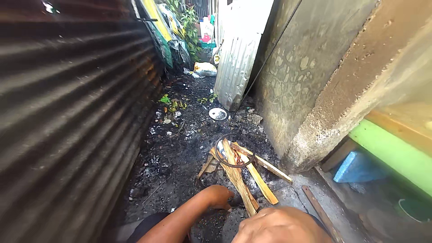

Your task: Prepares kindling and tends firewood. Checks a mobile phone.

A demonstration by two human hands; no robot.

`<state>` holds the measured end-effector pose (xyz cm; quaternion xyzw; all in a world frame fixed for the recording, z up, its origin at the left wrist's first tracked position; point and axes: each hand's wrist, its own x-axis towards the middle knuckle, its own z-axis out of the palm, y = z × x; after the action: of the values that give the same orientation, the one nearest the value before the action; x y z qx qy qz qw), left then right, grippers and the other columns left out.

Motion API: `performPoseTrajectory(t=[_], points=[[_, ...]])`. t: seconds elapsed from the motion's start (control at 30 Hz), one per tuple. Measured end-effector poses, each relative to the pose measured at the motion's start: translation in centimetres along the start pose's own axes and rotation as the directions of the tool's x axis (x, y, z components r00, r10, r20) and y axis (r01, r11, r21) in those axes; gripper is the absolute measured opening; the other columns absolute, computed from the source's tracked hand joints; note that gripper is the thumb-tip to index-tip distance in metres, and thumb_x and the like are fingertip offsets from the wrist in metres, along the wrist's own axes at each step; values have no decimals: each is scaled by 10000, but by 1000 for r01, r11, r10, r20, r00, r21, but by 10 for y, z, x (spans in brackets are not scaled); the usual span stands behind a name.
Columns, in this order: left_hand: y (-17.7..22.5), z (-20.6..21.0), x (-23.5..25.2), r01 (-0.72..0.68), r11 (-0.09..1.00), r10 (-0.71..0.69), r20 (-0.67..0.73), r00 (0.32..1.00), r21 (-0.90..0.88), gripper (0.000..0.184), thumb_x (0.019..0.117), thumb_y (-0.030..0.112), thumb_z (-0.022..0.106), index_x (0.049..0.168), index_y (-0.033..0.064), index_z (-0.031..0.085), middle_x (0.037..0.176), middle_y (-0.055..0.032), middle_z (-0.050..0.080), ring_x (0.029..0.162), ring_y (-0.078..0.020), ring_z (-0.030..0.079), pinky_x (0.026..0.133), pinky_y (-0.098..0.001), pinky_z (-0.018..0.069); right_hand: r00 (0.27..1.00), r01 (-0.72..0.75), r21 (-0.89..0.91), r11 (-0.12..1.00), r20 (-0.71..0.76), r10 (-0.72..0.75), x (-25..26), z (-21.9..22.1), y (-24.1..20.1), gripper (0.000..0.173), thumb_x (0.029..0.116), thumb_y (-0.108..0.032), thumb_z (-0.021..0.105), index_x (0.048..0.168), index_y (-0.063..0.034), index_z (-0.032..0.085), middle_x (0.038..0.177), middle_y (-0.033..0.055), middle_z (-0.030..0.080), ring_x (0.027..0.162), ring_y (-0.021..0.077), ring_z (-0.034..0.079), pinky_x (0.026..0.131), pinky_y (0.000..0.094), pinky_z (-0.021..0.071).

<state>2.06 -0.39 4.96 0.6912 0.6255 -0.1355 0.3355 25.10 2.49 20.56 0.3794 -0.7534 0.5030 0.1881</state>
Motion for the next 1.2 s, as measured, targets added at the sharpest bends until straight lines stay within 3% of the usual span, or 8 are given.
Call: performPoseTrajectory(t=[0.13, 0.33, 0.43, 0.47, 0.5, 0.6, 0.9, 1.2], points=[[4, -22, -32, -299, 899, 203, -299, 932, -319, 528, 985, 319, 701, 1450, 108, 567, 1358, -139, 652, 1178, -307, 665, 1060, -550, 495, 991, 17, -178, 984, -128, -41, -21, -22, -18, 673, 927, -525, 680, 1341, -6, 573, 1209, 216, 696, 1105, 305, 702, 959, 447, 604], [21, -68, -81, -839, 374, 409, -742, 531, -394, 900, 860, 419, 806, 1573, 98, 361, 1539, -96, 502, 1304, -244, 589, 1072, -414, 522, 911, -20, -445, 895, -378, -167, -34, -41, -31, 740, 858, -571, 731, 1423, -138, 529, 1265, 145, 677, 1120, 287, 680, 960, 450, 597], [56, -73, -55, -995, 32, 260, -960, 99, -94, 500, 1007, 259, 604, 1464, 71, 527, 1392, -119, 646, 1214, -211, 668, 1009, -331, 555, 831, -77, -572, 816, -490, -265, -30, -43, -16, 782, 813, -534, 782, 1439, -153, 511, 1319, 129, 648, 1189, 271, 648, 1011, 438, 569], [60, -75, -38, -989, -128, 274, -956, -107, 74, 551, 1009, 314, 601, 1477, 37, 508, 1408, -163, 629, 1254, -252, 649, 1032, -354, 549, 818, -98, -607, 789, -501, -284, -30, -44, -10, 789, 803, -497, 801, 1452, -174, 492, 1341, 121, 632, 1209, 268, 636, 1020, 437, 563], [51, -78, -40, -975, -207, 407, -899, -158, 78, 766, 950, 410, 684, 1544, 29, 387, 1528, -178, 510, 1388, -290, 529, 1132, -400, 479, 809, -121, -637, 761, -508, -297, -29, -45, -3, 800, 794, -469, 818, 1464, -205, 469, 1360, 108, 620, 1224, 263, 628, 1022, 435, 563], [56, -71, -92, -980, -96, 367, -922, 127, -173, 1039, 623, 499, 939, 1517, 218, 491, 1481, 39, 582, 1378, -142, 533, 1150, -368, 465, 787, -168, -676, 717, -531, -316, -25, -45, 17, 827, 791, -430, 839, 1486, -267, 421, 1404, 84, 589, 1240, 252, 621, 1013, 424, 569], [39, -73, -71, -905, -418, 221, -975, -22, -74, 1014, 742, 453, 858, 1565, 87, 394, 1494, -235, 520, 1377, -380, 513, 1154, -523, 410, 757, -224, -688, 690, -569, -321, -5, -16, 82, 896, 772, -397, 858, 1510, -301, 358, 1425, 74, 550, 1266, 232, 595, 1029, 392, 554], [16, -76, -91, -895, -434, 250, -968, -9, -104, 979, 698, 771, 723, 1368, 64, 622, 1158, -123, 711, 1123, -262, 654, 1070, -470, 475, 806, -270, -697, 664, -541, -240, 4, -16, 81, 889, 805, -704, 732, 1508, -274, 398, 1352, 88, 619, 1227, 265, 611, 1027, 447, 520]])
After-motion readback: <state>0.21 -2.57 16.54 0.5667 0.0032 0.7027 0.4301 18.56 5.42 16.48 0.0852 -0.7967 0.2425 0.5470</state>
